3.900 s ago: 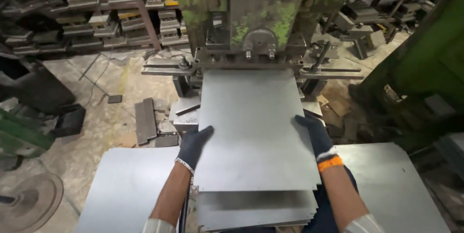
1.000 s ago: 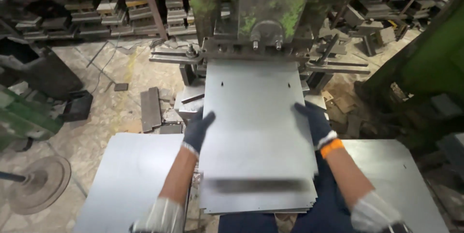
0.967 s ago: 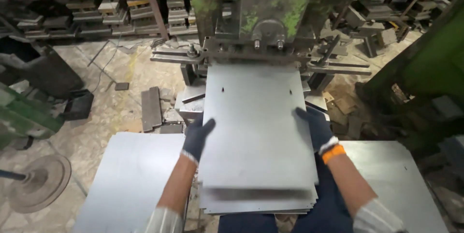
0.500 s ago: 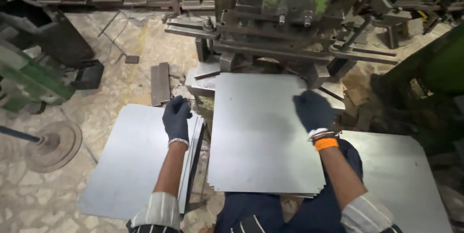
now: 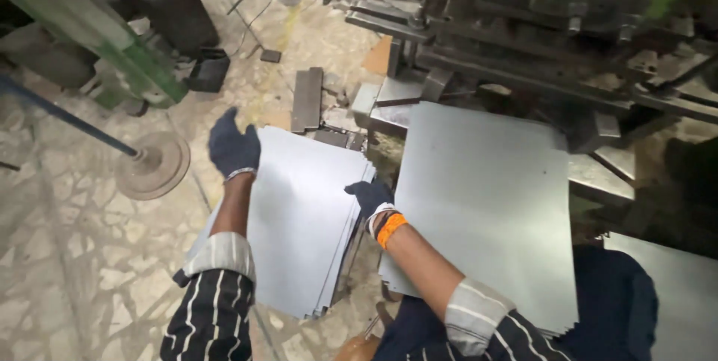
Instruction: The recorder picks up rectangular metal sheets and places them into a stamping machine for processing, then stacks the processed sheets.
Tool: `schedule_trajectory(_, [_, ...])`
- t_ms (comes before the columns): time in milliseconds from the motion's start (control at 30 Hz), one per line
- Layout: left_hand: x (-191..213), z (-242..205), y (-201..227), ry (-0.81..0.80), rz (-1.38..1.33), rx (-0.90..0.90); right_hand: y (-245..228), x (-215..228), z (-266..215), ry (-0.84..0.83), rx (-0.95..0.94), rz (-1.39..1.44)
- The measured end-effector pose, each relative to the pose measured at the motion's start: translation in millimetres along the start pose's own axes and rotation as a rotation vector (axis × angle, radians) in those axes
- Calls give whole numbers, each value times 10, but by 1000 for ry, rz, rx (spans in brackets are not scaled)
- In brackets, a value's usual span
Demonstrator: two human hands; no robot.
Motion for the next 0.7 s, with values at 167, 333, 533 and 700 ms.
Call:
schedule_trajectory(167, [21, -561, -372, 65, 534, -121, 744, -475, 274, 424, -44, -306])
schedule_trajectory(333, [-114, -1934, -202, -128, 609, -186, -393, -542, -530, -157, 175, -1000])
schedule_trajectory(533, [-107, -2185, -56, -105, 329, -273, -79, -698, -858, 21, -174, -317])
schedule_trajectory(700, [115, -1563, -180, 6, 648, -259, 33, -683, -1031, 175, -423, 246])
Point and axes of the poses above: each hand's wrist, its own z-axis towards the middle knuckle, its own x-axis out of the back of the hand, y = z × x, the point moved 9 cm from there along z, towards the middle knuckle, and after that the axes turned 10 degrees about x, right-handed, at the moved point
